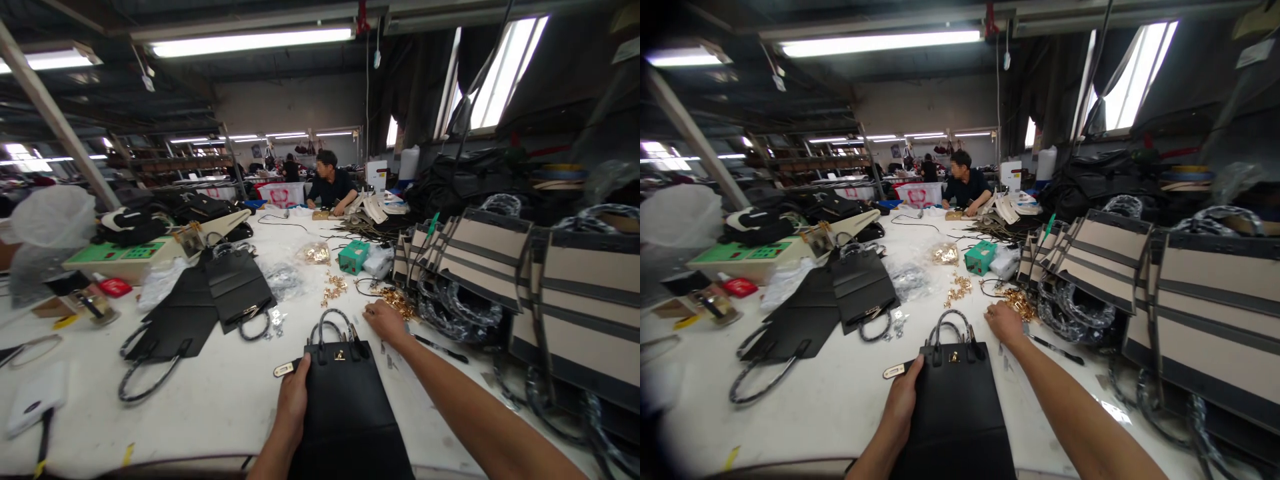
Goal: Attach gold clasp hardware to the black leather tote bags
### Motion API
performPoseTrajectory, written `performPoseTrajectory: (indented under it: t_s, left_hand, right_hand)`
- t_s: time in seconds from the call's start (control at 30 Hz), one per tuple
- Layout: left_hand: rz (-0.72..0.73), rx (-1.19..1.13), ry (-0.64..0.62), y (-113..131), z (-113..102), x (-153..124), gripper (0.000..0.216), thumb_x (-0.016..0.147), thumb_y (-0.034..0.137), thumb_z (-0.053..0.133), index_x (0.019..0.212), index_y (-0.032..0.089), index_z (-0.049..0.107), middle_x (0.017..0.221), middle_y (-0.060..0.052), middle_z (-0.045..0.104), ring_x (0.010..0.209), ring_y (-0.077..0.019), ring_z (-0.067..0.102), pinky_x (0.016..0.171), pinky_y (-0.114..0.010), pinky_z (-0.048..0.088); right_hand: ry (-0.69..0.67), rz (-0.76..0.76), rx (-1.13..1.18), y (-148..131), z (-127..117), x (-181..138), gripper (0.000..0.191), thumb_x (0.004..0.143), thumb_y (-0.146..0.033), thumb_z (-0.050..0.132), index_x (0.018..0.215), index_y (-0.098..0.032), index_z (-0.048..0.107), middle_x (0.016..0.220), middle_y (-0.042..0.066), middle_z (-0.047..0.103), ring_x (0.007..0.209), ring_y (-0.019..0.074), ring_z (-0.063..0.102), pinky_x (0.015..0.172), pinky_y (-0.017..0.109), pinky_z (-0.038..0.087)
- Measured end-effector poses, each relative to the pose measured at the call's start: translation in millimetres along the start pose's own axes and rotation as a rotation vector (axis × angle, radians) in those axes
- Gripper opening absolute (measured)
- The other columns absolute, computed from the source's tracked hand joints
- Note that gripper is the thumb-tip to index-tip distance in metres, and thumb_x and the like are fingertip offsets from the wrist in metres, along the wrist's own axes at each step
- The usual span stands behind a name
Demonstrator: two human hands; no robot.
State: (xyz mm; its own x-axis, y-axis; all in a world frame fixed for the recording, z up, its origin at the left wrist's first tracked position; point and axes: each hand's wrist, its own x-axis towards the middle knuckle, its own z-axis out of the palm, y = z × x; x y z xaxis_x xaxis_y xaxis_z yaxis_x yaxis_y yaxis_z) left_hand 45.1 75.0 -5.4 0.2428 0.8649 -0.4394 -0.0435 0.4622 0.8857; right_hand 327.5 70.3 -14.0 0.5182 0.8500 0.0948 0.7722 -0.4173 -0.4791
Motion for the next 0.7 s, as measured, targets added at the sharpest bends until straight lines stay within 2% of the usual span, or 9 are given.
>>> performPoseTrajectory:
  t_s: [0.13,0.23,0.3,0.37,0.43,0.5,0.57,0.7]
  left_hand:
    - [0.017,-0.072,-0.020,-3,-3,-1,0.041,0.083,0.047,0.063,0.098,0.011,0.072,0.097,-0.014,0.076,0.094,-0.0266,0.071,0.094,-0.037,0.051]
    - [0.036,-0.115,-0.046,-8,-5,1,0.045,0.082,0.051,0.063,0.099,0.011,0.073,0.100,-0.014,0.075,0.095,-0.0275,0.070,0.095,-0.039,0.051]
    - [0.082,-0.126,-0.033,-12,-7,2,0.046,0.081,0.052,0.064,0.103,0.013,0.072,0.107,-0.013,0.074,0.101,-0.0273,0.069,0.098,-0.039,0.048]
    - [0.121,-0.136,-0.022,-14,-7,3,0.048,0.082,0.053,0.063,0.107,0.013,0.071,0.111,-0.013,0.073,0.105,-0.0271,0.067,0.100,-0.039,0.046]
    - [0.141,-0.137,-0.021,-15,-7,2,0.051,0.082,0.055,0.061,0.108,0.013,0.071,0.110,-0.013,0.073,0.105,-0.0277,0.067,0.100,-0.040,0.045]
    - [0.155,-0.128,-0.026,-14,-8,0,0.053,0.083,0.058,0.058,0.104,0.011,0.072,0.106,-0.014,0.074,0.102,-0.0285,0.067,0.099,-0.041,0.045]
    - [0.168,-0.121,-0.020,-14,-9,-3,0.054,0.082,0.059,0.058,0.100,0.011,0.073,0.105,-0.014,0.074,0.100,-0.0290,0.068,0.096,-0.041,0.046]
    - [0.204,-0.155,0.002,-14,-10,-6,0.052,0.082,0.057,0.059,0.102,0.011,0.073,0.109,-0.014,0.073,0.103,-0.0282,0.067,0.096,-0.039,0.046]
  right_hand:
    - [0.035,0.015,0.129,-8,-13,-2,0.033,0.090,-0.040,0.046,0.081,-0.019,0.069,0.093,0.008,0.071,0.090,0.0201,0.065,0.077,0.029,0.043]
    - [0.034,0.018,0.285,-19,-27,-15,0.041,0.094,-0.043,0.034,0.090,-0.018,0.066,0.088,0.007,0.072,0.069,0.0155,0.068,0.064,0.026,0.047]
    - [0.024,0.002,0.386,-33,-34,-35,0.047,0.095,-0.048,0.027,0.100,-0.018,0.063,0.092,0.007,0.072,0.064,0.0142,0.069,0.057,0.024,0.049]
    - [-0.015,-0.008,0.566,-53,-36,-64,0.049,0.094,-0.055,0.031,0.106,-0.017,0.060,0.093,0.008,0.072,0.065,0.0155,0.070,0.052,0.024,0.050]
    - [-0.118,0.013,0.830,-75,-29,-96,0.047,0.089,-0.059,0.043,0.102,-0.017,0.060,0.087,0.007,0.072,0.063,0.0172,0.071,0.048,0.024,0.050]
    - [-0.229,0.045,0.966,-96,-14,-124,0.047,0.085,-0.062,0.049,0.097,-0.018,0.062,0.081,0.006,0.072,0.058,0.0174,0.070,0.044,0.023,0.047]
    - [-0.257,0.046,0.905,-111,4,-141,0.047,0.084,-0.063,0.049,0.092,-0.019,0.063,0.077,0.004,0.071,0.055,0.0168,0.069,0.043,0.022,0.046]
    - [-0.124,-0.043,0.640,-123,28,-148,0.043,0.090,-0.059,0.043,0.090,-0.021,0.064,0.069,0.000,0.068,0.048,0.0140,0.064,0.046,0.023,0.046]
